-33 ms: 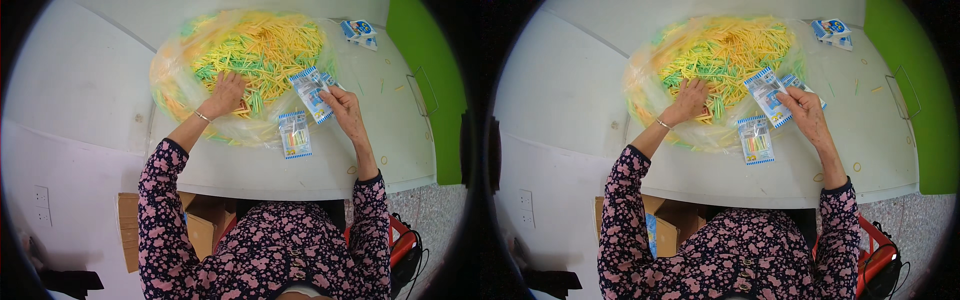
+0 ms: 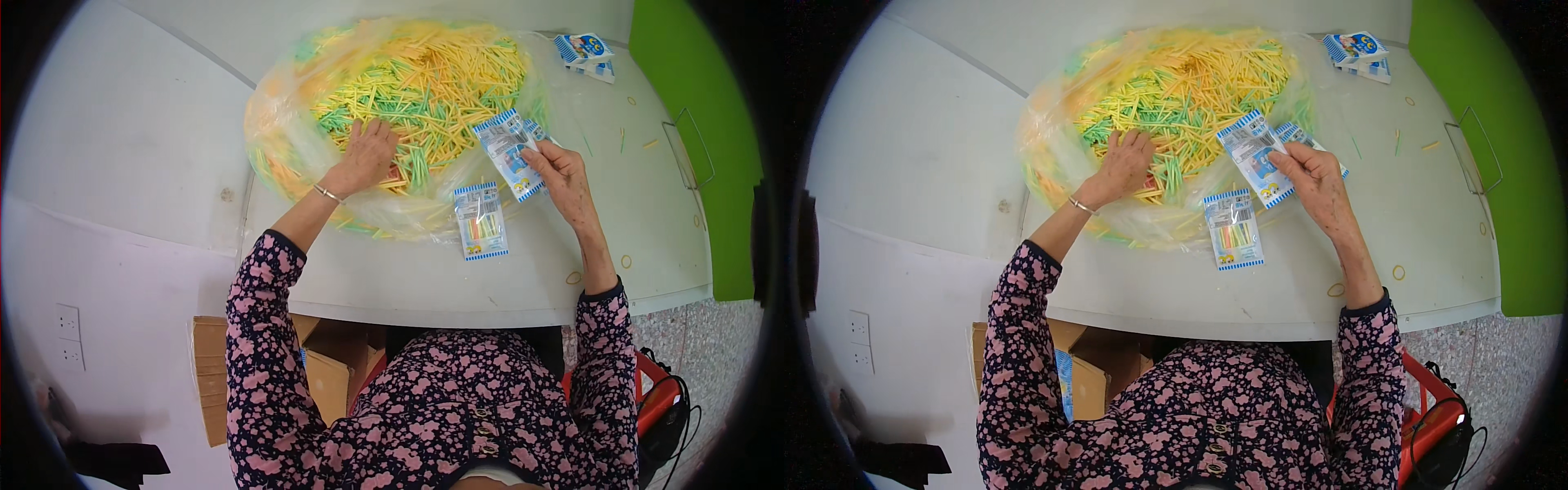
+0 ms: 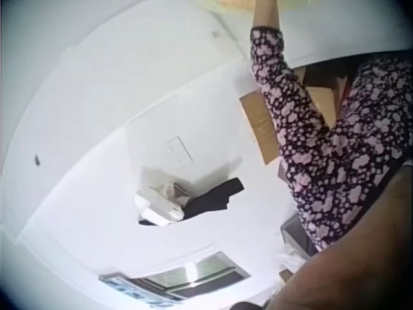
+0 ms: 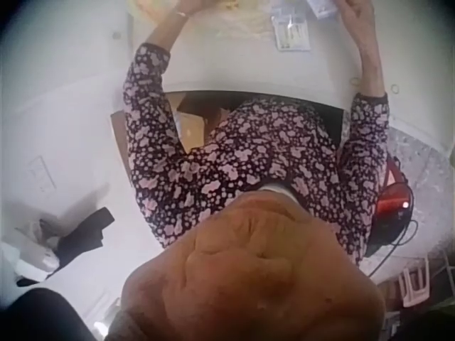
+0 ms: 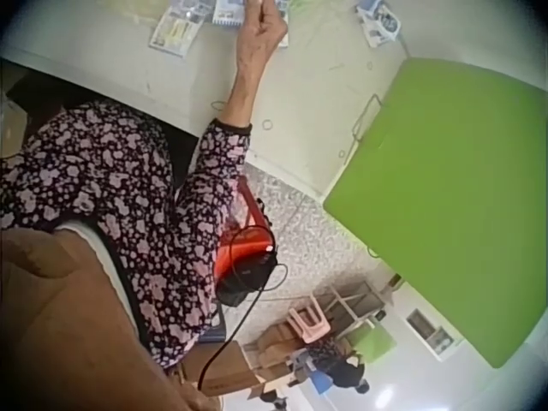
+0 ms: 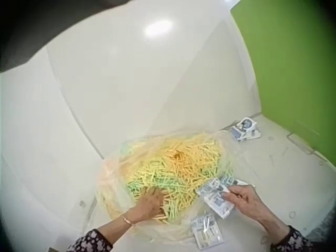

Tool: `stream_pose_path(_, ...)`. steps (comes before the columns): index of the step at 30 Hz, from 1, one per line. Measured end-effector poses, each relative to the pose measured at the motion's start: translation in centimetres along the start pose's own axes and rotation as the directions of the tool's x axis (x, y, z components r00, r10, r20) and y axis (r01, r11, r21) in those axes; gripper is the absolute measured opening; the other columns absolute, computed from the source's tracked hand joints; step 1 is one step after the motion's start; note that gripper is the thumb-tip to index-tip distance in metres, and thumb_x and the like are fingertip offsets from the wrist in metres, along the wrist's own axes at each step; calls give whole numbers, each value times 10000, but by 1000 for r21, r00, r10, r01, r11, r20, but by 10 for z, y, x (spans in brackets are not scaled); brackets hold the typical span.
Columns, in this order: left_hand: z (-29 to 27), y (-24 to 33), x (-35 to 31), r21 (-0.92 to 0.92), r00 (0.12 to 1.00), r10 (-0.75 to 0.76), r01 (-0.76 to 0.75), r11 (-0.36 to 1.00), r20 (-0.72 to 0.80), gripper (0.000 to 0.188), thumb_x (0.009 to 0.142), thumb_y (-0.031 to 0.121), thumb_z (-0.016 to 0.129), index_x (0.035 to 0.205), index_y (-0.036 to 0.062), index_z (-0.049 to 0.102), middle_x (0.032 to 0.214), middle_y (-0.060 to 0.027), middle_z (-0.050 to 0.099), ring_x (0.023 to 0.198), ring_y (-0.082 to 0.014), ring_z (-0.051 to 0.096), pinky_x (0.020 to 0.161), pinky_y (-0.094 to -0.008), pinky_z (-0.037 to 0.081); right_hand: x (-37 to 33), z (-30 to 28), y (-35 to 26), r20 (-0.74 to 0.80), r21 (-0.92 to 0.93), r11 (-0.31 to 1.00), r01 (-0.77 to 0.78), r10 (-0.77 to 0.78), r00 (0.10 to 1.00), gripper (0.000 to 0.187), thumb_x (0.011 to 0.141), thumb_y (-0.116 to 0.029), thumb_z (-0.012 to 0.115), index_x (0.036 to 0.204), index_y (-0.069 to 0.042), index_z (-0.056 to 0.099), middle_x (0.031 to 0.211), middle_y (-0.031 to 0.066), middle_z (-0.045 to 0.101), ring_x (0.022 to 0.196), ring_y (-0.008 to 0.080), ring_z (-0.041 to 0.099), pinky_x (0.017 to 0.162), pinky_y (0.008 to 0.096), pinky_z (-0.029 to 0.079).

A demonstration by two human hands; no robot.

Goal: Organizing and packaging small toy packets with yellow shredded filler into a container.

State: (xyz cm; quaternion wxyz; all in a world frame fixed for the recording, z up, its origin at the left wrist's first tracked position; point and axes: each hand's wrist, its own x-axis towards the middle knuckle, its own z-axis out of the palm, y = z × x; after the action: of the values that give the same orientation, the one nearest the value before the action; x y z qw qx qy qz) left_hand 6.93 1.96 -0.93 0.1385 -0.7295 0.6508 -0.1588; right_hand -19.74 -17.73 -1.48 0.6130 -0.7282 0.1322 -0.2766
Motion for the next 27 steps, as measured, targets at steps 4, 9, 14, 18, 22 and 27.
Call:
stream_pose_path(4,-14,-6,-6,-78,991,-117,113,991,-61,177,727,61,538,897,21,505,911,-135,527,955,-277,483,834,-436,331,2,-2,-3,-18,16,1000,-5,5,1000,213,898,-170,564,806,16,613,631,-67,472,574,0,369,503,188,288)
stream_pose_path(9,-42,-20,2,-549,878,-423,472,690,222,162,835,121,552,924,-5,503,965,-136,573,1021,-307,506,876,-451,358,7,-2,-2,-20,9,1000,-13,13,1000,230,899,-190,562,744,-22,591,633,-72,479,569,-6,371,499,190,286)
stream_pose_path(14,-59,-19,9,-787,905,-263,115,-606,335,124,899,115,499,930,5,546,1054,-176,589,926,-273,605,800,-412,509,25,14,-21,-21,256,966,-28,34,999,212,900,-195,562,753,-46,596,661,-74,524,580,-19,412,518,166,322)
stream_pose_path(18,-47,-7,19,-508,950,-57,113,-854,308,87,903,72,473,945,17,526,1008,-205,582,870,-280,618,777,-397,542,40,27,-27,28,346,937,-46,39,999,190,898,-200,567,806,-40,614,699,-66,562,595,-20,445,530,155,343)
stream_pose_path(22,-33,10,26,-279,942,-59,39,-959,332,97,913,70,452,977,7,488,981,-203,579,904,-302,607,783,-434,535,45,37,-12,6,403,913,-67,70,998,180,895,-202,571,877,-35,634,747,-58,588,625,-10,473,556,155,359)
stream_pose_path(27,-26,17,31,-254,953,-40,40,-966,302,127,925,88,428,986,-5,489,997,-212,573,929,-311,600,797,-449,528,66,60,-23,-10,445,890,-103,120,993,201,887,-216,577,968,-40,631,852,-27,614,738,38,518,634,213,391)
